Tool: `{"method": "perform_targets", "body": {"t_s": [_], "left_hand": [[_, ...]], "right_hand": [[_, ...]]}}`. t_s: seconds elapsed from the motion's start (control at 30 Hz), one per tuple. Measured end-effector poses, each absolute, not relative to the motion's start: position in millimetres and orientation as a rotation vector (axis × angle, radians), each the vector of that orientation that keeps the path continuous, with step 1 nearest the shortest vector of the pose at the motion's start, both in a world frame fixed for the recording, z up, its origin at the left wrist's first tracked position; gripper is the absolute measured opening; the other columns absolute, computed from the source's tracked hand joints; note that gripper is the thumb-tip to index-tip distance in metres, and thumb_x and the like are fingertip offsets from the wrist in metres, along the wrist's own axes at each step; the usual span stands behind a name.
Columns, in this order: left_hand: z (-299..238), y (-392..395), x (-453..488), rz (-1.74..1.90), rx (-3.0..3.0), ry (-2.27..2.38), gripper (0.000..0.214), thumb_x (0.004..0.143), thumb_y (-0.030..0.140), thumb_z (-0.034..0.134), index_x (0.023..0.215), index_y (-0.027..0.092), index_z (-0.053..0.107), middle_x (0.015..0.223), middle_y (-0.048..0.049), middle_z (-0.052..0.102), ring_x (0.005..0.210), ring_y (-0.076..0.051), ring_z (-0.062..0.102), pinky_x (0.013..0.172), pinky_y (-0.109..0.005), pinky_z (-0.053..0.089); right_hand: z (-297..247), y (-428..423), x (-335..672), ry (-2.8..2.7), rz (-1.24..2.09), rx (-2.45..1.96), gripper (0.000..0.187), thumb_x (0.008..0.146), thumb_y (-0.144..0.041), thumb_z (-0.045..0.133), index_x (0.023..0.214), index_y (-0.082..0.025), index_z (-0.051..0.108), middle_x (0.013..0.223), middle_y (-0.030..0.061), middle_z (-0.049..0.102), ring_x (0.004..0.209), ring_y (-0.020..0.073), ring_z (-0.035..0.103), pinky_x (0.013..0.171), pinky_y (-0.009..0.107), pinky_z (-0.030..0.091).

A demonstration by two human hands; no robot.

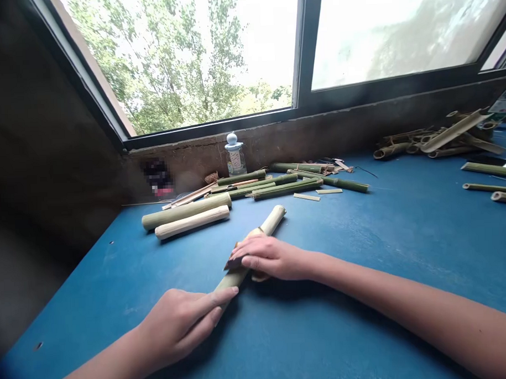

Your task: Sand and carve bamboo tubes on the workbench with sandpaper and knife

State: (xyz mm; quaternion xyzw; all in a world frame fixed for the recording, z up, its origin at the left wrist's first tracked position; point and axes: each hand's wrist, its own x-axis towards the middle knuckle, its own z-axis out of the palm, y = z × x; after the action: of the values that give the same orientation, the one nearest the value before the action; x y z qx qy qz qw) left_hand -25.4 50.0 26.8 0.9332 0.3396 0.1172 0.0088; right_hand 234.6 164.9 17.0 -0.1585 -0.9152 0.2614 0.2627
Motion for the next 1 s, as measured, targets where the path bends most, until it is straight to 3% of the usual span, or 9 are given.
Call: {"method": "perform_targets", "body": {"t_s": [0.17, 0.27, 0.33, 0.4, 0.5, 0.7, 0.8, 0.9, 1.0], "left_hand": [[32.3, 43.1, -18.8, 0.271, 3.046, 1.308, 0.066, 0.096, 0.059, 0.042, 0.146, 0.016, 0.038, 0.078, -0.0001, 0.066, 0.059, -0.021, 0.062, 0.05, -0.033, 0.04], [32.4, 42.0, -16.9, 0.304, 3.109, 1.462, 0.035, 0.097, 0.043, 0.043, 0.11, 0.015, 0.061, 0.071, -0.0012, 0.064, 0.056, -0.021, 0.061, 0.049, -0.034, 0.039], [31.9, 43.6, -19.0, 0.313, 3.134, 1.528, 0.031, 0.097, 0.036, 0.038, 0.08, 0.02, 0.058, 0.058, 0.0001, 0.058, 0.046, -0.021, 0.056, 0.045, -0.034, 0.034], [32.1, 46.0, -22.2, 0.282, 3.153, 1.562, 0.035, 0.098, 0.031, 0.034, 0.069, 0.022, 0.051, 0.048, 0.0017, 0.052, 0.038, -0.019, 0.051, 0.042, -0.034, 0.028], [33.4, 47.2, -23.9, 0.26, 3.189, 1.585, 0.038, 0.099, 0.029, 0.032, 0.066, 0.022, 0.05, 0.047, 0.0013, 0.052, 0.037, -0.019, 0.051, 0.043, -0.034, 0.026], [32.4, 40.8, -15.2, 0.169, 3.229, 1.58, 0.031, 0.095, 0.022, 0.035, 0.068, 0.023, 0.05, 0.054, -0.0009, 0.053, 0.043, -0.021, 0.051, 0.046, -0.035, 0.027], [33.0, 39.1, -12.9, 0.22, 3.204, 1.609, 0.03, 0.099, 0.034, 0.038, 0.075, 0.022, 0.052, 0.058, -0.0011, 0.055, 0.046, -0.02, 0.053, 0.046, -0.033, 0.029], [34.9, 38.9, -12.2, 0.219, 3.146, 1.735, 0.038, 0.097, 0.053, 0.043, 0.081, 0.021, 0.052, 0.06, -0.0011, 0.056, 0.048, -0.02, 0.054, 0.047, -0.032, 0.03], [35.3, 40.5, -12.6, 0.197, 3.096, 1.756, 0.039, 0.096, 0.056, 0.045, 0.079, 0.021, 0.05, 0.061, -0.0008, 0.057, 0.048, -0.02, 0.056, 0.047, -0.031, 0.029]], "right_hand": [[8.8, 228.0, 285.1, -2.19, 0.524, -0.89, 0.054, 0.1, -0.056, 0.037, 0.111, -0.017, 0.073, 0.113, 0.0124, 0.073, 0.113, 0.0323, 0.064, 0.105, 0.051, 0.044], [4.3, 232.5, 286.3, -2.118, 0.475, -0.977, 0.057, 0.102, -0.055, 0.031, 0.112, -0.016, 0.072, 0.114, 0.0134, 0.072, 0.114, 0.0335, 0.062, 0.103, 0.053, 0.044], [3.4, 215.5, 269.0, -2.175, 0.478, -0.919, 0.055, 0.102, -0.053, 0.031, 0.115, -0.018, 0.072, 0.118, 0.0124, 0.071, 0.116, 0.0304, 0.061, 0.105, 0.049, 0.044], [2.8, 196.6, 248.6, -2.296, 0.507, -0.789, 0.052, 0.103, -0.053, 0.032, 0.116, -0.021, 0.072, 0.119, 0.0086, 0.072, 0.118, 0.0251, 0.062, 0.107, 0.042, 0.044], [2.2, 191.8, 237.6, -2.412, 0.51, -0.666, 0.05, 0.102, -0.054, 0.035, 0.116, -0.024, 0.072, 0.116, 0.0059, 0.073, 0.119, 0.022, 0.062, 0.109, 0.038, 0.042], [3.0, 243.6, 279.8, -2.247, 0.369, -0.92, 0.058, 0.102, -0.054, 0.029, 0.102, -0.018, 0.075, 0.105, 0.0129, 0.074, 0.115, 0.0327, 0.06, 0.109, 0.058, 0.032], [4.6, 233.4, 274.2, -2.283, 0.389, -0.873, 0.056, 0.103, -0.051, 0.031, 0.101, -0.017, 0.075, 0.102, 0.0134, 0.075, 0.111, 0.0314, 0.061, 0.104, 0.054, 0.038], [7.8, 191.7, 242.8, -2.392, 0.451, -0.71, 0.047, 0.103, -0.045, 0.036, 0.113, -0.017, 0.073, 0.114, 0.012, 0.074, 0.115, 0.0271, 0.061, 0.104, 0.046, 0.041], [13.8, 152.6, 214.9, -2.487, 0.565, -0.493, 0.04, 0.105, -0.037, 0.037, 0.124, -0.021, 0.068, 0.123, 0.008, 0.072, 0.123, 0.0214, 0.058, 0.11, 0.04, 0.038]]}}
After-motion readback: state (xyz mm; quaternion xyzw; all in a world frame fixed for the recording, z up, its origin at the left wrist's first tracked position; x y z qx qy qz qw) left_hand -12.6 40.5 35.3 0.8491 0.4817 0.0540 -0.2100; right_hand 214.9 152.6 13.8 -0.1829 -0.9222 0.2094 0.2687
